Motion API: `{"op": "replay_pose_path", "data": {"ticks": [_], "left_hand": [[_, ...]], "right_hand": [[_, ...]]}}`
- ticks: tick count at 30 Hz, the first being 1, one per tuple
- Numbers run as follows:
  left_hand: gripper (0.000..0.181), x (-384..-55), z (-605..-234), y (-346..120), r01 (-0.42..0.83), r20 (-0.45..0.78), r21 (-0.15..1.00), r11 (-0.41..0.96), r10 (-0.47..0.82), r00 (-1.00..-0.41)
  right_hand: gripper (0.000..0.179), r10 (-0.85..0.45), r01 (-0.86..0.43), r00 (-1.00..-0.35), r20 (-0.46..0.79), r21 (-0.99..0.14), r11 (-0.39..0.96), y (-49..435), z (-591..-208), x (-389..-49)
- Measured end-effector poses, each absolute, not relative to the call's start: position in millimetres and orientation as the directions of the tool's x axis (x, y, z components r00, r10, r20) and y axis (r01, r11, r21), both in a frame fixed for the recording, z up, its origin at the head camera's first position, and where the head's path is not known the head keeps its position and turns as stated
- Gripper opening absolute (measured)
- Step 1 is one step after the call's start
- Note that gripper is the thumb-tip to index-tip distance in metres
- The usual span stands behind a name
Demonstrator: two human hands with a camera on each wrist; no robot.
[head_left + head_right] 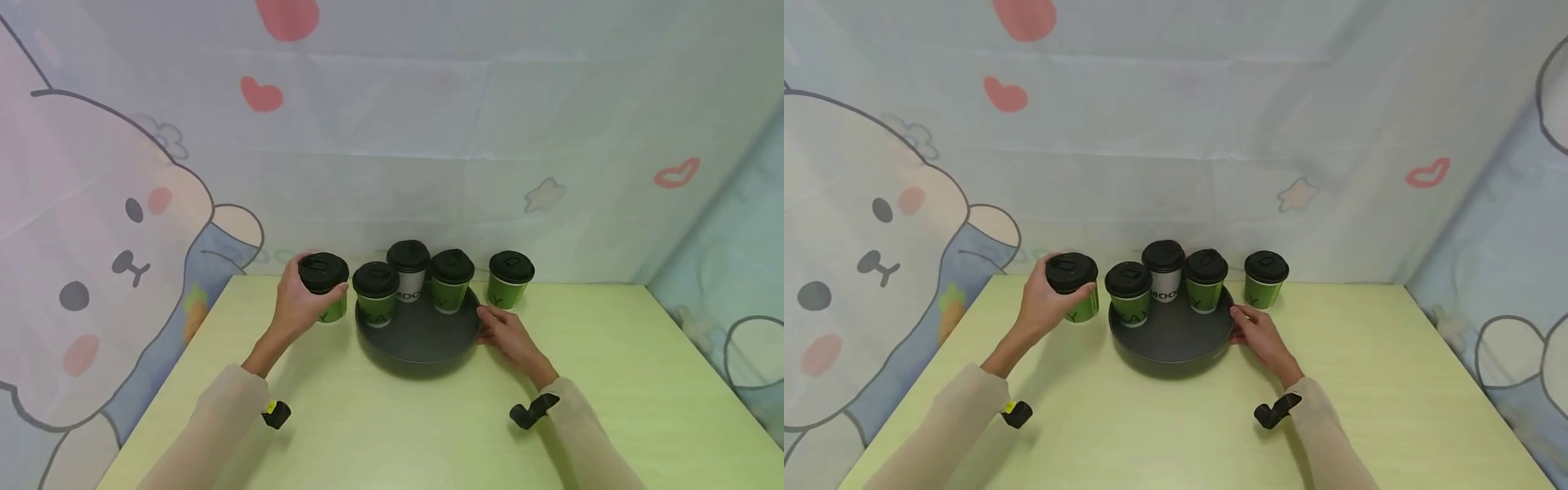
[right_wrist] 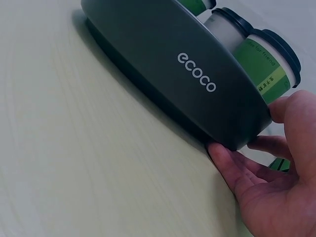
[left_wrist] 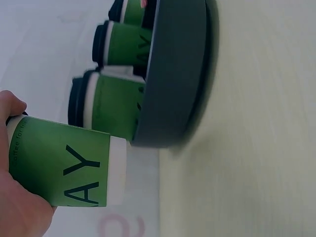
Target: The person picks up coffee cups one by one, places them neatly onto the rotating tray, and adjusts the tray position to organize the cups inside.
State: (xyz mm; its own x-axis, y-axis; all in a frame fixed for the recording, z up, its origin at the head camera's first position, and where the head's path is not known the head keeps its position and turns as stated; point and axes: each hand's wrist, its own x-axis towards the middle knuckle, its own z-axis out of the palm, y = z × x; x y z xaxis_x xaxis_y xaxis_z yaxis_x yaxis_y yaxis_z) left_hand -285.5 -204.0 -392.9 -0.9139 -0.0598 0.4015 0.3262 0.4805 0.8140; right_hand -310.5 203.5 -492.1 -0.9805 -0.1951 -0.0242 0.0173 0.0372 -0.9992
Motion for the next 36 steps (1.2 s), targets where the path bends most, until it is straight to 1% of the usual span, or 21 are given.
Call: {"op": "replay_pose_path", "data": {"ticks": [7, 13, 24, 28, 36], "left_hand": [[0.087, -265.9, -376.8, -181.1, 0.328, 0.365, 0.837, 0.437, 0.001, -0.931], [0.087, -256.5, -376.7, -157.6, 0.34, 0.364, 0.859, 0.384, 0.009, -0.931], [0.093, -253.9, -403.3, -110.4, 0.395, 0.428, 0.831, 0.392, 0.003, -0.904], [0.093, -254.9, -413.1, -100.9, 0.407, 0.445, 0.815, 0.412, 0.005, -0.896], [0.094, -251.5, -428.6, -91.9, 0.397, 0.439, 0.809, 0.434, 0.003, -0.898]], "right_hand": [[0.055, -0.193, 0.012, -0.981, -0.02, -0.999, 0.042, 202.3, -491.1, -310.6], [0.056, -0.192, 0.01, -0.981, -0.02, -0.999, 0.051, 202.3, -492.0, -310.6], [0.055, -0.179, 0.008, -0.984, -0.016, -0.999, 0.046, 202.7, -493.1, -310.3], [0.055, -0.181, 0.005, -0.983, -0.012, -0.999, 0.043, 203.3, -493.6, -310.4], [0.054, -0.182, 0.002, -0.983, -0.009, -0.999, 0.037, 201.9, -493.9, -310.3]]}}
